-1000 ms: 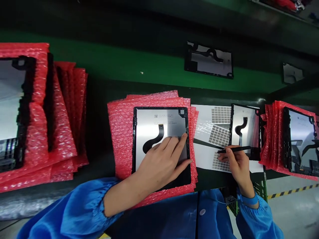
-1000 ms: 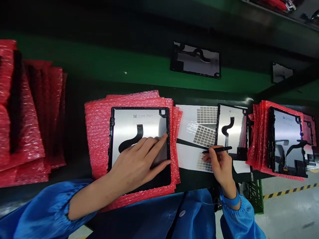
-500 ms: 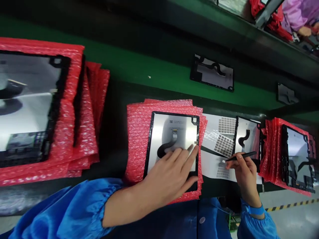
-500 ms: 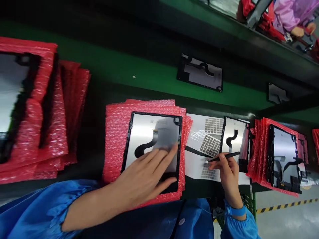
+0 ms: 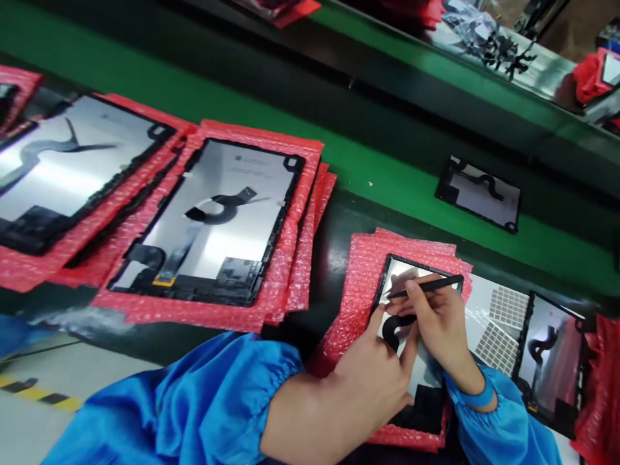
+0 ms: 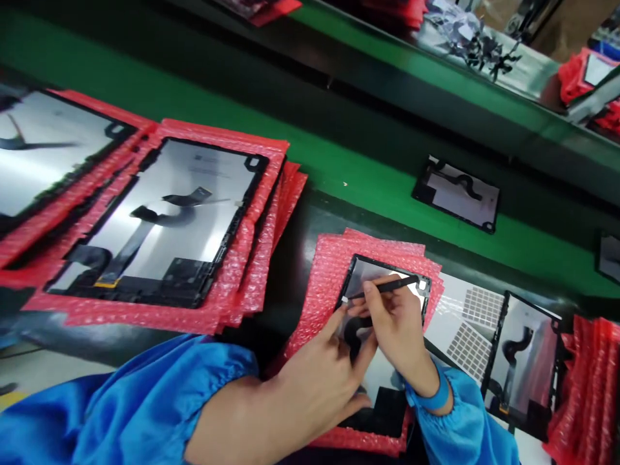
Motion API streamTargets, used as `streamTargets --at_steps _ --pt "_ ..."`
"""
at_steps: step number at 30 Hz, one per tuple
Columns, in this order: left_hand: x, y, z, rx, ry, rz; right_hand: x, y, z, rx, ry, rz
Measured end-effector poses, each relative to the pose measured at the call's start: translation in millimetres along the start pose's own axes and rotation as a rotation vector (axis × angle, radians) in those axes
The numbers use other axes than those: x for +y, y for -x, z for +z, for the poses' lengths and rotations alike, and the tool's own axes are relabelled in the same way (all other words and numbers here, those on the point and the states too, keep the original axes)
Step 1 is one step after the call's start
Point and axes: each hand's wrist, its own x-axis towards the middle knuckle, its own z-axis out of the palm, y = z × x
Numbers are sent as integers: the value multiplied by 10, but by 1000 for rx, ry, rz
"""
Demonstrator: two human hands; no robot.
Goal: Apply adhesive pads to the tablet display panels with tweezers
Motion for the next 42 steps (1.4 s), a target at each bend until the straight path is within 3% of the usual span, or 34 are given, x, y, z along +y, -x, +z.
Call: streamTargets --at_steps 10,19,32,38,42 --pt "17 2 -9 64 24 -47 65 14 -49 1 149 25" --pt "-36 -1 -87 -61 81 -15 46 -9 -45 -8 133 39" --pt "-175 -25 -92 -124 153 35 70 -13 -36 -45 127 26" --pt "-217 -43 -2 -92 184 38 49 -12 -20 21 69 34" --pt "-319 -37 -93 1 268 91 5 107 -164 134 0 -56"
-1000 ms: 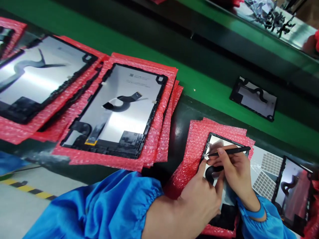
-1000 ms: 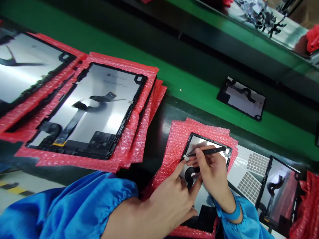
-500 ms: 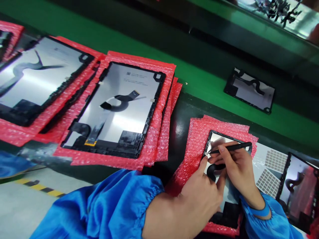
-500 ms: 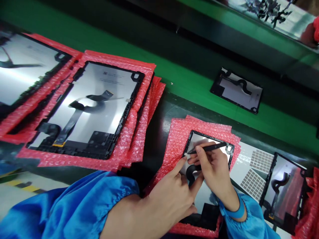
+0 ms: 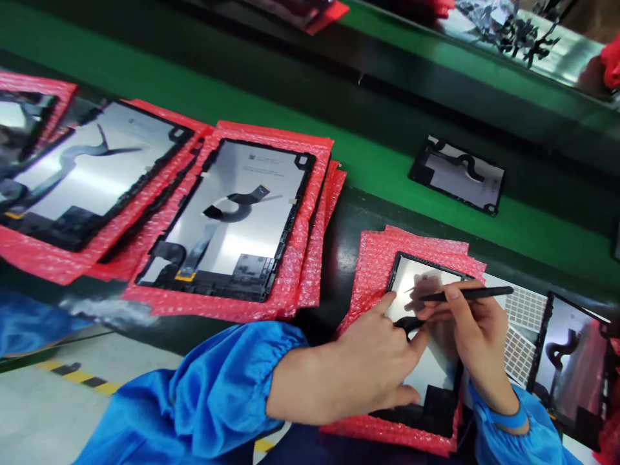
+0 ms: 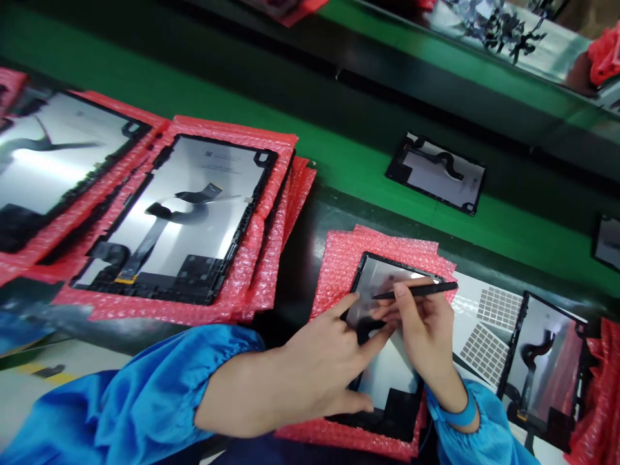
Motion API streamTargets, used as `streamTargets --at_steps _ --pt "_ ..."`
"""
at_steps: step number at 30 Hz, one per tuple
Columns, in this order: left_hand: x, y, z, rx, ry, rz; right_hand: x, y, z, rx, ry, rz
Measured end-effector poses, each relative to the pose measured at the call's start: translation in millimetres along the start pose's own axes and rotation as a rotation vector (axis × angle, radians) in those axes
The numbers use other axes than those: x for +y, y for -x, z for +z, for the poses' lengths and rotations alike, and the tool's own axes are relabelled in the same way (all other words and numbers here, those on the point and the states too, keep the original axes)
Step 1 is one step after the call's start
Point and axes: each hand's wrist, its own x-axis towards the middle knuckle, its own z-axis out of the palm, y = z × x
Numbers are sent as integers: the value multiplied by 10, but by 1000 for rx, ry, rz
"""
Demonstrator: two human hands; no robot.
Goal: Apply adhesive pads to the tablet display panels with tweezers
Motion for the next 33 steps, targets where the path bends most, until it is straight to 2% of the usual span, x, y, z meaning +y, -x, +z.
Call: streamTargets --at_steps 2,3,5,7,9,11,14,17,19,22,25,28,30,33 --pt "-42 69 -111 51 68 -8 20 82 -128 59 3 -57" --pt "-59 122 -157 70 95 -75 53 123 -191 86 9 -87" --pt "-90 250 -196 79 101 -365 166 189 -290 116 11 -138" --pt "-119 368 -153 30 68 -695 322 224 -341 125 -5 -169" --pt "-139 436 -61 -46 65 -849 481 230 -347 139 -34 -204" --pt "-132 442 26 -44 82 -847 604 217 -327 164 -69 -246" --pt "-53 378 63 146 8 -808 693 187 -294 204 -115 -284" --pt "43 298 -7 295 -27 -779 695 163 -279 222 -149 -300" --pt "67 251 -62 334 77 -741 683 154 -277 233 -180 -307" --pt "32 178 -51 369 382 -685 680 151 -281 259 -224 -300" --pt "-25 94 112 463 625 -717 695 150 -298 282 -266 -307" --pt "-67 51 248 615 718 -739 714 135 -358 308 -315 -355" --pt "-120 99 183 649 804 -690 728 113 -441 384 -366 -438" --pt "-343 336 -188 699 923 -696 767 61 -609 462 -429 -554"
